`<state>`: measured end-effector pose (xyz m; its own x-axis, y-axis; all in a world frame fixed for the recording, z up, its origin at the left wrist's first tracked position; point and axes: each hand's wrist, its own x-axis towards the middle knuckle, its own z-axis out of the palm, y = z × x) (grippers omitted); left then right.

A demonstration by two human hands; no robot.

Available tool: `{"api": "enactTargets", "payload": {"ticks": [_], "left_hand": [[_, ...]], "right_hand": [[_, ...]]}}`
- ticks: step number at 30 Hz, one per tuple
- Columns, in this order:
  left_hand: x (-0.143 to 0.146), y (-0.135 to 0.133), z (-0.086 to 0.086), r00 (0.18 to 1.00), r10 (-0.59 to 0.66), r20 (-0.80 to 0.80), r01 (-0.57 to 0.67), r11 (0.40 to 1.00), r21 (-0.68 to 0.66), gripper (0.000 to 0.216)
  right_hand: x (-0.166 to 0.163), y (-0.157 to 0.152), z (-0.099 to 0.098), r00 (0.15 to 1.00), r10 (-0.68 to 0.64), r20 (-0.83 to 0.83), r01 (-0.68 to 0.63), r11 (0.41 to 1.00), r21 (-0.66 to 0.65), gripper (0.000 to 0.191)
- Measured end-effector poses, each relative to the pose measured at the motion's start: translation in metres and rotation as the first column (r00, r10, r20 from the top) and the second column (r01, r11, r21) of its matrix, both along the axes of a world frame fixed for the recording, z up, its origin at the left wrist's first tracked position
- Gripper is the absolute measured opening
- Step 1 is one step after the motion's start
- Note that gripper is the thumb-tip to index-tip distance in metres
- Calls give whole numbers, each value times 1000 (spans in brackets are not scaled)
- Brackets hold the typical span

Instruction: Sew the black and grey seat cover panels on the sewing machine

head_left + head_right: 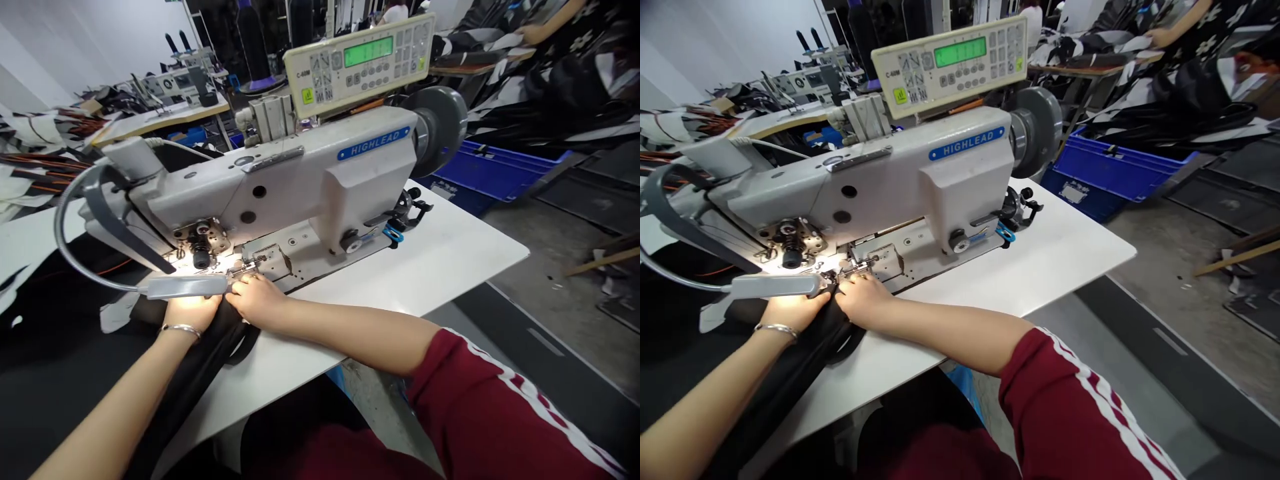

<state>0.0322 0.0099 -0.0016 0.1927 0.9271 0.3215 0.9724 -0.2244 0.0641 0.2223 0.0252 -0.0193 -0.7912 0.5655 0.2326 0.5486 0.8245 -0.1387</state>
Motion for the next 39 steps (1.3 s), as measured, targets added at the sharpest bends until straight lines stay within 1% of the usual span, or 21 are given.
{"api": "enactTargets", "payload": {"ticks": [2, 3, 4, 5, 6, 8, 9, 11, 14, 16, 18, 21, 23, 26, 28, 33, 36, 38, 39], "left_hand": [[4, -7, -3, 994, 104, -21, -104, 994, -19, 34], [5, -11, -4, 990, 140, -26, -140, 990, -32, 36], [4, -15, -5, 989, 148, -25, -149, 988, -38, 38], [2, -17, -5, 992, 123, -17, -123, 992, -33, 40], [-1, -18, -5, 998, 66, -4, -66, 998, -15, 40], [-5, -18, -7, 999, -52, 1, 52, 997, 51, 41], [-7, -18, -9, 996, -89, -15, 90, 992, 87, 42], [-7, -17, -14, 990, -125, -71, 135, 978, 159, 42], [-2, -18, -19, 964, -169, -206, 220, 942, 253, 38], [3, -20, -19, 935, -200, -294, 284, 917, 281, 36], [7, -20, -17, 912, -228, -342, 330, 901, 281, 36], [8, -18, -13, 900, -245, -360, 351, 898, 266, 37], [6, -16, -13, 895, -233, -380, 347, 900, 266, 37], [-1, -11, -19, 894, -212, -396, 335, 902, 272, 33], [-8, -9, -23, 898, -219, -381, 334, 905, 265, 31], [-21, -2, -28, 874, -313, -371, 431, 853, 295, 29], [-23, 3, -26, 868, -311, -388, 440, 844, 307, 30], [-20, 3, -21, 863, -304, -404, 449, 827, 338, 30], [-17, 1, -17, 864, -282, -418, 439, 828, 348, 31]], "right_hand": [[0, 0, -1, 1000, -8, 1, 8, 1000, -6, 23], [0, 0, -1, 1000, -10, -3, 10, 1000, -9, 23], [0, 0, -1, 1000, -11, -7, 11, 1000, -13, 22], [-1, -1, -1, 1000, -8, -9, 8, 1000, -17, 22], [0, -1, -1, 1000, -7, -11, 6, 1000, -19, 21], [0, -2, -1, 1000, -8, -20, 8, 1000, -18, 20], [-1, -2, -1, 1000, -11, -23, 10, 1000, -19, 20], [-1, -3, -1, 1000, -10, -29, 10, 1000, -19, 20], [-3, -4, -4, 999, -6, -36, 6, 1000, -3, 21], [-5, -4, -7, 999, -3, -40, 4, 1000, 10, 21], [-7, -5, -10, 999, -6, -41, 6, 1000, 13, 20], [-9, -6, -12, 998, -18, -55, 18, 1000, 11, 19], [-11, -7, -12, 998, -30, -54, 29, 1000, -3, 18], [-15, -8, -13, 996, -57, -64, 57, 998, -11, 17], [-17, -8, -14, 994, -80, -80, 80, 997, -2, 17], [-20, -9, -16, 988, -114, -100, 112, 993, -25, 22], [-19, -9, -16, 986, -110, -124, 106, 994, -39, 26], [-17, -9, -15, 986, -99, -130, 95, 995, -39, 27], [-16, -9, -15, 988, -89, -129, 85, 996, -37, 27]]}}
